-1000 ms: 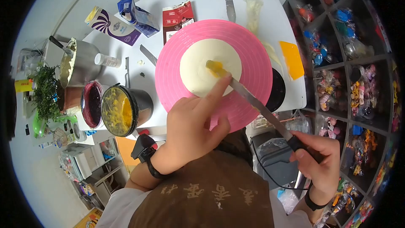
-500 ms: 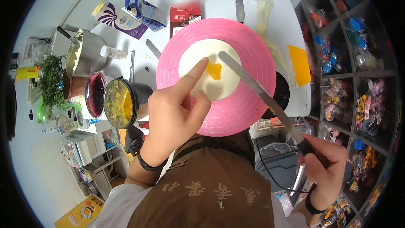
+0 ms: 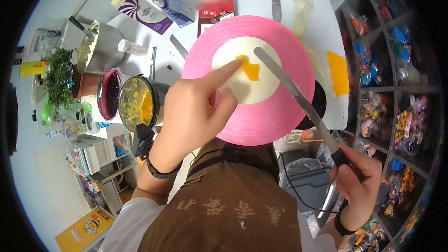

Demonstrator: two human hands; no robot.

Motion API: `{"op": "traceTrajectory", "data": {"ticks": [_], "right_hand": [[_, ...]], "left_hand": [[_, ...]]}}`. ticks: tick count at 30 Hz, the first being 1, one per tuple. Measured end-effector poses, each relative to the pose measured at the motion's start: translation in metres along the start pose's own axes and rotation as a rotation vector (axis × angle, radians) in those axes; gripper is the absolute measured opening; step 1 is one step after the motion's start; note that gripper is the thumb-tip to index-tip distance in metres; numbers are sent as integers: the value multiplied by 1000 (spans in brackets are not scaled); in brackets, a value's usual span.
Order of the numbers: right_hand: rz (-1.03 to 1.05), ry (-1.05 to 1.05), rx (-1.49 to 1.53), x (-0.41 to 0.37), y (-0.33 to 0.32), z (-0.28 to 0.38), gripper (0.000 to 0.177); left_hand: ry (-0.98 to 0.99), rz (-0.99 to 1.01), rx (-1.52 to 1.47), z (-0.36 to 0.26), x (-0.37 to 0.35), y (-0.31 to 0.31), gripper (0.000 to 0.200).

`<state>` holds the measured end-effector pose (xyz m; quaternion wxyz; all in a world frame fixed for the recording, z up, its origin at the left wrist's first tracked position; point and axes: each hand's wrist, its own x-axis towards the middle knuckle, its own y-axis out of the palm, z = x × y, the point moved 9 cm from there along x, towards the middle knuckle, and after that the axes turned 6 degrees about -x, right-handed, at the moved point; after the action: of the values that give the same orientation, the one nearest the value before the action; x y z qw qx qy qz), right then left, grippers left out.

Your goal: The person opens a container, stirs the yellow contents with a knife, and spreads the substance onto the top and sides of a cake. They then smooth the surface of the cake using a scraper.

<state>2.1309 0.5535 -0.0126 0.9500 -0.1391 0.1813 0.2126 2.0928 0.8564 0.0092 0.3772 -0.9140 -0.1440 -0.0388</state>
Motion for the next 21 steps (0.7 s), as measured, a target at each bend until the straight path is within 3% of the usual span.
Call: {"op": "traceTrajectory", "data": {"ticks": [3, 7, 8, 12, 15, 21], "right_hand": [[-11, -4, -24, -3, 16, 14, 37], [58, -60, -62, -8, 61, 33, 35], [123, 17, -101, -7, 82, 40, 33], [283, -112, -403, -3, 186, 72, 33], [382, -294, -649, 0, 248, 92, 33], [450, -497, -1205, 10, 362, 130, 17]], "left_hand": [[-30, -24, -187, 17, -11, -17, 48], [-222, -165, -429, 70, -59, -71, 49], [-258, -216, -466, 88, -76, -81, 49], [-383, -408, -621, 152, -148, -121, 47], [-371, -526, -830, 191, -185, -130, 45], [-172, -384, -830, 217, -203, -136, 44]]}}
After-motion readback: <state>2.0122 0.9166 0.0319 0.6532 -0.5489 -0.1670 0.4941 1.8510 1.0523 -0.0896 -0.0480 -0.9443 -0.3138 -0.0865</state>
